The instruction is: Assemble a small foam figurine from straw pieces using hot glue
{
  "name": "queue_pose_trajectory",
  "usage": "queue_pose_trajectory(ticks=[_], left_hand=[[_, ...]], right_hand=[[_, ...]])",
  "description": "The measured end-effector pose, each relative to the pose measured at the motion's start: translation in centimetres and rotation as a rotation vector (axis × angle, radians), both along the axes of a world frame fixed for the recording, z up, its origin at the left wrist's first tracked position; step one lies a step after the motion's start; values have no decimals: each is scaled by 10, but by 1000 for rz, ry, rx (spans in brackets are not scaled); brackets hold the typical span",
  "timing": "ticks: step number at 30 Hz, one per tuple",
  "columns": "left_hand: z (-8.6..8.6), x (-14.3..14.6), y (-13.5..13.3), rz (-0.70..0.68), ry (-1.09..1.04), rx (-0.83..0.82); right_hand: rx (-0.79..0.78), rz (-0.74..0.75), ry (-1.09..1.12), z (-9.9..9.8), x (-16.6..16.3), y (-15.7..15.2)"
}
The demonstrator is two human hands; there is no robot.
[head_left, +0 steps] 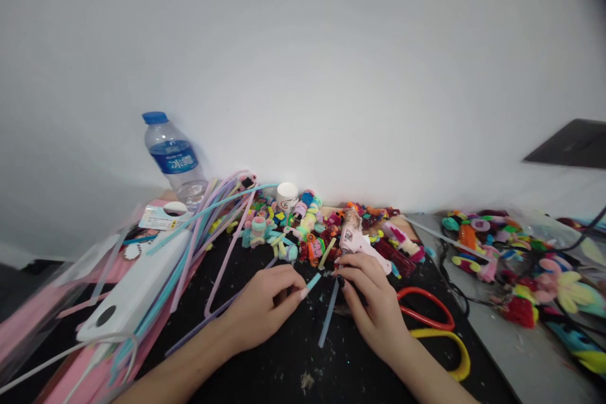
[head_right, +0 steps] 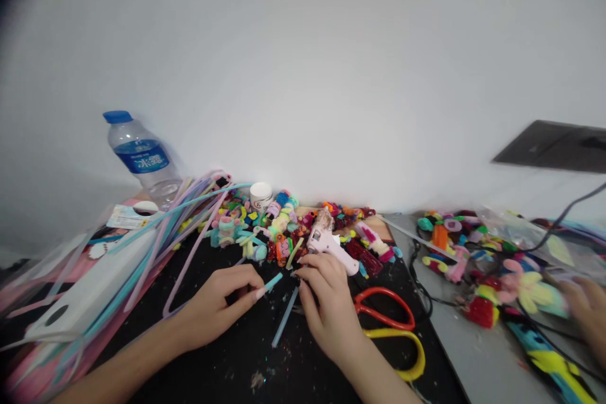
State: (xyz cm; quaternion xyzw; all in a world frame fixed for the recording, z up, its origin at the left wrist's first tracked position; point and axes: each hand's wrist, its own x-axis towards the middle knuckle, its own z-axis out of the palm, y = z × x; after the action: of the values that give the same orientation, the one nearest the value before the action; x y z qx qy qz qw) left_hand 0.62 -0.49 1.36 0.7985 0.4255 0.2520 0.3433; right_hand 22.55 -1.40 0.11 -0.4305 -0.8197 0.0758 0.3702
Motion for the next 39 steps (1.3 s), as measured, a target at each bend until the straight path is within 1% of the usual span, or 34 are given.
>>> queue_pose_trajectory(ticks=[3,6,9,11,16,18,21,25,28,31,34,36,39], left_hand=[[-3,3,0,15,-127,-170],[-7,4,1,32,-248,-344],[-11,4,4,52,-339,-418],[-11,4,6,56,-368,-442],[-8,6,5,13,-384,-498],[-7,7,3,-20,-366,-506],[-5,7,0,-63,-304,-480],[-3,7,-3,-85,-229,-418],[-3,7,-3,-92,-217,-417],[-5,7,-1,-101,-260,-427],[-9,7,1,-82,-337,-447],[-12,7,2,-55,-390,-486],[-14,9,2,-48,-473,-590]], right_hand=[[8,-14,-6,0,0,0],[21,-89,12,-2,2,2],[21,-182,37,-2,5,5],[20,-185,45,-2,5,5],[-37,19,-12,2,2,-1],[-77,54,-49,4,0,-4],[-118,63,-85,7,-4,-6],[-124,65,-107,7,-8,-7],[-125,61,-95,7,-9,-6],[-102,63,-69,6,-8,-6],[-84,44,-41,7,-7,-5],[-81,36,-39,7,-7,-5],[-64,57,-54,6,-9,-5]])
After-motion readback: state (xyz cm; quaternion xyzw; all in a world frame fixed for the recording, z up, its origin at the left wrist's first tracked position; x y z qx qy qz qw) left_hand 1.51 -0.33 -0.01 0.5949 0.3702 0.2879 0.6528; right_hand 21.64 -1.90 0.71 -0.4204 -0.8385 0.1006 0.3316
